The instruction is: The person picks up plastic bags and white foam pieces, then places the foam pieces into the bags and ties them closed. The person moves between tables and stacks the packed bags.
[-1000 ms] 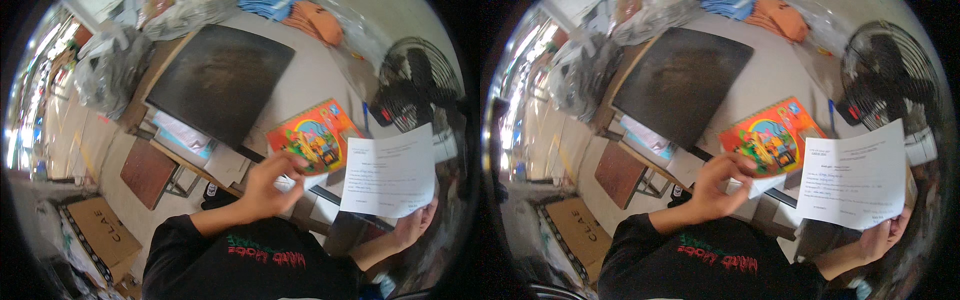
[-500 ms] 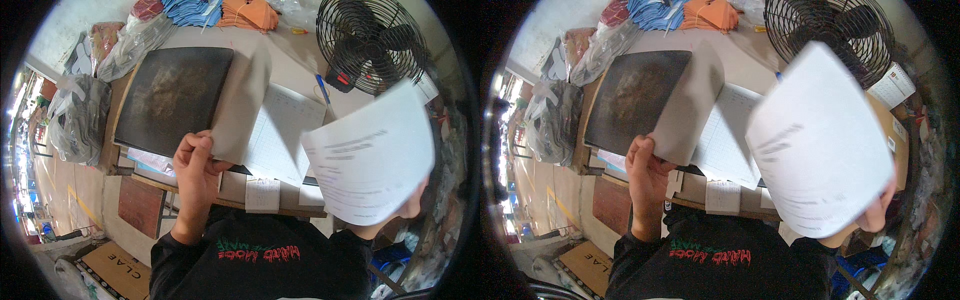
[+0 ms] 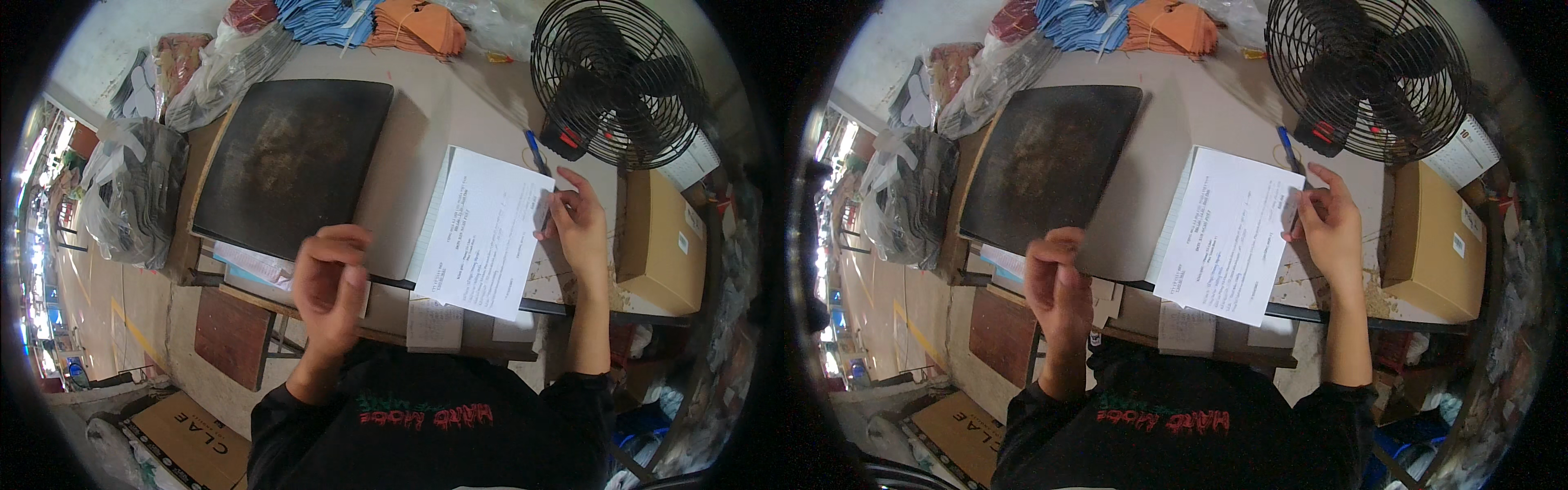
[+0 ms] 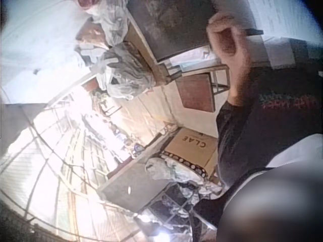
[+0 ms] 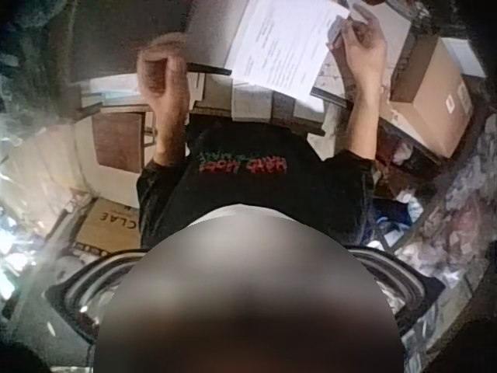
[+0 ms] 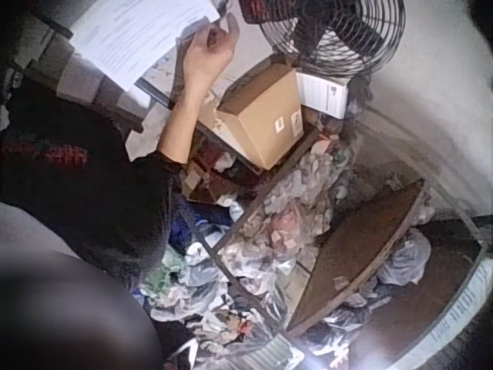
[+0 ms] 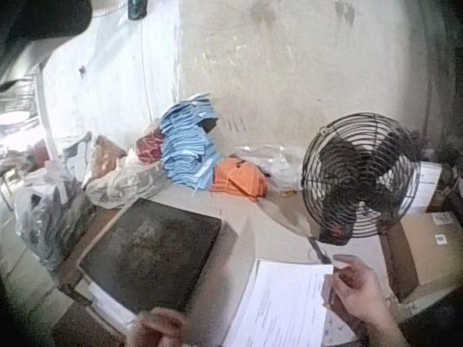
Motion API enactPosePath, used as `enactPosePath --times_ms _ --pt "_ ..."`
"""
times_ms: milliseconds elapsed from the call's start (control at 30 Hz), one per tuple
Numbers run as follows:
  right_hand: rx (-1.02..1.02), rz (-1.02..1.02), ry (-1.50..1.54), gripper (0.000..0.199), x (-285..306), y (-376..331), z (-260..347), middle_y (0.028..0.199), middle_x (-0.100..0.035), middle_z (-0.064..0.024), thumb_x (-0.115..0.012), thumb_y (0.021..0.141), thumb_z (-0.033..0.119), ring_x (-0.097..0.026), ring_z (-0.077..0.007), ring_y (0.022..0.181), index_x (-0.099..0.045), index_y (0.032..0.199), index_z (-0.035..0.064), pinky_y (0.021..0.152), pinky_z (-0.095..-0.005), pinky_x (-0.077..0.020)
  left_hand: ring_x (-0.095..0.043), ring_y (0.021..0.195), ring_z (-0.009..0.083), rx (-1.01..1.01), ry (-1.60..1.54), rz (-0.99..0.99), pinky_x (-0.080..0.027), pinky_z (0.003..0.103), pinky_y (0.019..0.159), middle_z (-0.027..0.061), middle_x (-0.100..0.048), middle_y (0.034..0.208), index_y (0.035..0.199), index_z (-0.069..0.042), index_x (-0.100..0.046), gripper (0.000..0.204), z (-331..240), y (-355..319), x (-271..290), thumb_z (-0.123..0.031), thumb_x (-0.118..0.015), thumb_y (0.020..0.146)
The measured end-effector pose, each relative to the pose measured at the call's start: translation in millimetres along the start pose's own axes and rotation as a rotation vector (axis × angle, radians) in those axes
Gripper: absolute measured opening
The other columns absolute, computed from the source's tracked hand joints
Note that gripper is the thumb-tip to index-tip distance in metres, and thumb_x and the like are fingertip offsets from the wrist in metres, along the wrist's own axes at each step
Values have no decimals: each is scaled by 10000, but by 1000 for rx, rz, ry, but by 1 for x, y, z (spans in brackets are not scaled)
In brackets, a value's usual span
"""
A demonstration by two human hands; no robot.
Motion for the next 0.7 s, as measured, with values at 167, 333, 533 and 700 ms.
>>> enactPosePath --times_ms 167,333,533,700 --pt "170 -180 68 423 19 -6 6 1114 -639 -111 -552 1058 99 -580 -73 628 -469 1463 11 577 -268 -566 -590 1260 310 -12 236 661 -420 497 1133 130 -642 1209 1147 -52 -671 285 9 -14 -54 -190 -749 911" --pt "203 -301 -59 344 55 -8 -12 1157 -625 -101 -522 1063 95 -551 -74 661 -542 1402 44 610 -261 -539 -590 1245 334 -269 759 782 -450 498 1117 63 -639 1263 1186 -127 -700 386 32 -28 -66 -205 -803 823" --pt "338 -353 44 294 77 -4 -20 1086 -617 -66 -557 1076 159 -529 -74 715 -570 1343 36 634 -261 -512 -583 1251 343 -379 633 563 -456 515 1101 114 -615 1289 1254 -101 -664 421 3 -12 -30 -156 -784 854" --pt "289 -353 -74 290 76 -1 -23 1088 -604 -63 -559 1078 202 -521 -78 718 -590 1315 37 631 -244 -479 -591 1231 345 -556 781 147 -454 500 1086 129 -631 1248 1244 -85 -668 403 -53 23 51 -35 -736 850"
Point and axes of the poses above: each hand's wrist, its own y-axis towards the middle knuckle, its own x-axis out of the back of the hand, z = x × y, the point moved 8 cm from there along y, towards the middle knuckle
